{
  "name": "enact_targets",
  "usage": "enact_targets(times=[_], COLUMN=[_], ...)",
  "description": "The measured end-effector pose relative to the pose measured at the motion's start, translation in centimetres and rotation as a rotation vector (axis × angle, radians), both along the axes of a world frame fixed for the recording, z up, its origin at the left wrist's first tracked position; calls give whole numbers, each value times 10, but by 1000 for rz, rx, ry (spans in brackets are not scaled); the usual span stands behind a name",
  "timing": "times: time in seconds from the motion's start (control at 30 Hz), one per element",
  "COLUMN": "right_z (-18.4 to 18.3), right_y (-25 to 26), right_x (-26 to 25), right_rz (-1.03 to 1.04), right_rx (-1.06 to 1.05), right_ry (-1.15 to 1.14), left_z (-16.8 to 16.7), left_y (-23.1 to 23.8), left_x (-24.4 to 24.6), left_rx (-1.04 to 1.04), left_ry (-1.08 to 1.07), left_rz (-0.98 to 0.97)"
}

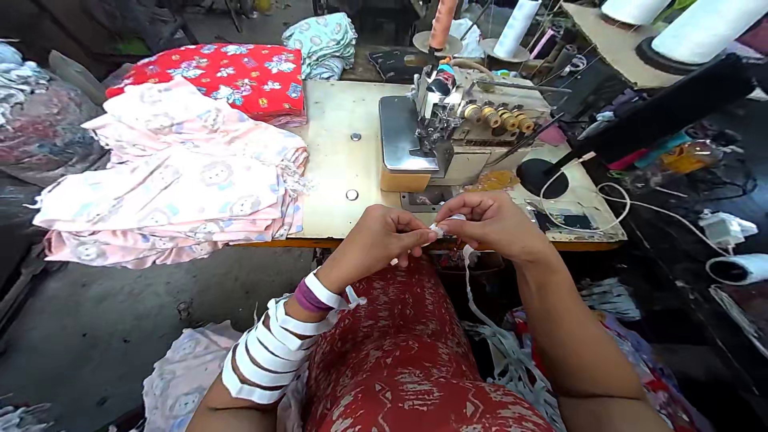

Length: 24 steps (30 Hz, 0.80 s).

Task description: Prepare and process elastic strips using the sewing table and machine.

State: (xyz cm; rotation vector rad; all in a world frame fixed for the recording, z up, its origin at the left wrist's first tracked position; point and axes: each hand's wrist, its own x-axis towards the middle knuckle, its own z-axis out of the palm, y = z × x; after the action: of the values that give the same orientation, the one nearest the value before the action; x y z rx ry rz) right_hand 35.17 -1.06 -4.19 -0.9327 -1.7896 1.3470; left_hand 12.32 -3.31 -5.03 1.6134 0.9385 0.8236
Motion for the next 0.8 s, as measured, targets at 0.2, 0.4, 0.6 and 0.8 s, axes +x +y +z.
enact_targets(times=[0.2,0.4,0.6,0.8], right_z=[-1,-6,-18,-25], right_y=[1,6,19,39], right_x=[2,3,0,-10], right_rz=[15,-88,-212,-355], right_rx=[-22,38,17,10], right_ry=[20,26,58,55], left_z=[1,-22,-25,-31], left_y=[7,23,31,56], left_x=[3,10,20,22], left_rx=[51,-57,-50,302], left_ry=[35,-177,-185,-58], left_rz=[53,-18,140,189])
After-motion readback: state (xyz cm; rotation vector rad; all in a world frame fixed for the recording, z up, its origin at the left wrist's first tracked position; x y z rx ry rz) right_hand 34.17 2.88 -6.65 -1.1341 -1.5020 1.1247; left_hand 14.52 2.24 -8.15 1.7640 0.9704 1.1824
